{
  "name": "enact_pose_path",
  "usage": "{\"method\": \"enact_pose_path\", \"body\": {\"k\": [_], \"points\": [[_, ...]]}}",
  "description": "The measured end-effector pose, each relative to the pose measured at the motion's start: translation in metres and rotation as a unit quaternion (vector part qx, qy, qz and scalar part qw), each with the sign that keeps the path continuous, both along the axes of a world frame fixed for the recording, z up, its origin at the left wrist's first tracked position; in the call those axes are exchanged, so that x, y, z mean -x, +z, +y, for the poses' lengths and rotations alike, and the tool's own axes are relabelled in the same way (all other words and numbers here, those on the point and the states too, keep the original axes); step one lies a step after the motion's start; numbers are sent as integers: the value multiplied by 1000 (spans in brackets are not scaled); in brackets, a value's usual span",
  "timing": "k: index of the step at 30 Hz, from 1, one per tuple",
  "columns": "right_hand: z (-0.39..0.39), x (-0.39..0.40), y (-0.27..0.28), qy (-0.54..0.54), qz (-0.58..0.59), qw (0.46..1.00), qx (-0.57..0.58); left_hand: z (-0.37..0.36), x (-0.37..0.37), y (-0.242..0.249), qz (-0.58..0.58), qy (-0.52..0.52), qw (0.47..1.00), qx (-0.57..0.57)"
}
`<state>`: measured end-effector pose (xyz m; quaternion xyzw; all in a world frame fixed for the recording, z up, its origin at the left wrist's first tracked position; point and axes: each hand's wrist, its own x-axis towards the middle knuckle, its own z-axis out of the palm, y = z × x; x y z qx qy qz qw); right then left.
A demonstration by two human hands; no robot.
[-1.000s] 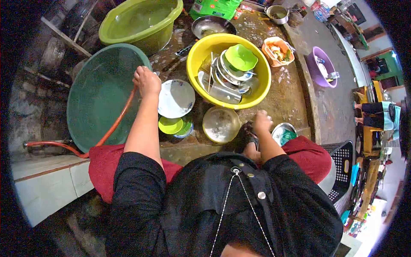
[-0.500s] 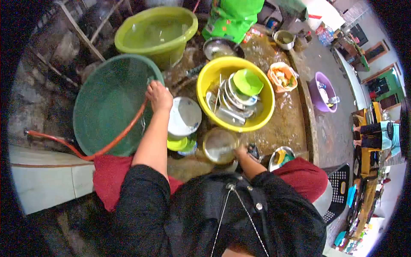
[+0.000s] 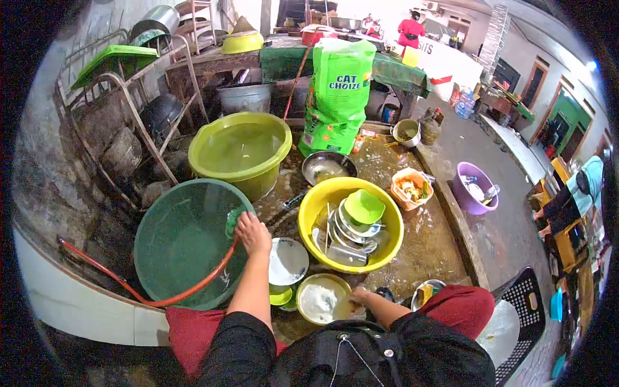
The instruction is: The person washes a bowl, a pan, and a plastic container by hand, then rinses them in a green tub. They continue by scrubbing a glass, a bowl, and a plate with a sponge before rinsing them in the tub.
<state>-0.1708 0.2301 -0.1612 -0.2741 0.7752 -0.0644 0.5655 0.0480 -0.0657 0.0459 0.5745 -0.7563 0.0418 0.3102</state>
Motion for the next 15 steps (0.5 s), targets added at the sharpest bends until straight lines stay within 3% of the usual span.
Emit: {"method": "enact_pose_path", "body": {"k": [4,6,7,8,10,11,12,13,14,15], "points": [[-26,1,44,88,29,993,74,11,-2,1,-5,-117,990,75],[-40,13,65,290,42,935,200,22,-2,0,-3,-239,971,28],[-47,19,74,371,58,886,271,30,0,-8,11,-249,968,9],[-52,19,88,350,65,892,278,29,4,-30,32,-262,964,36],[-65,12,144,74,39,982,168,34,7,-59,11,-283,958,-48],[-73,5,180,-32,26,988,148,30,12,-87,47,-286,951,-110],[-87,34,132,-54,-39,984,165,28,16,-108,81,-284,939,-176],[-86,11,196,-97,-40,975,196,41,20,-84,92,-269,916,-282],[-115,68,88,-164,-197,933,251,37,33,-107,198,-266,886,-325],[-116,59,117,-238,-264,893,274,39,47,-118,263,-282,839,-385]]}}
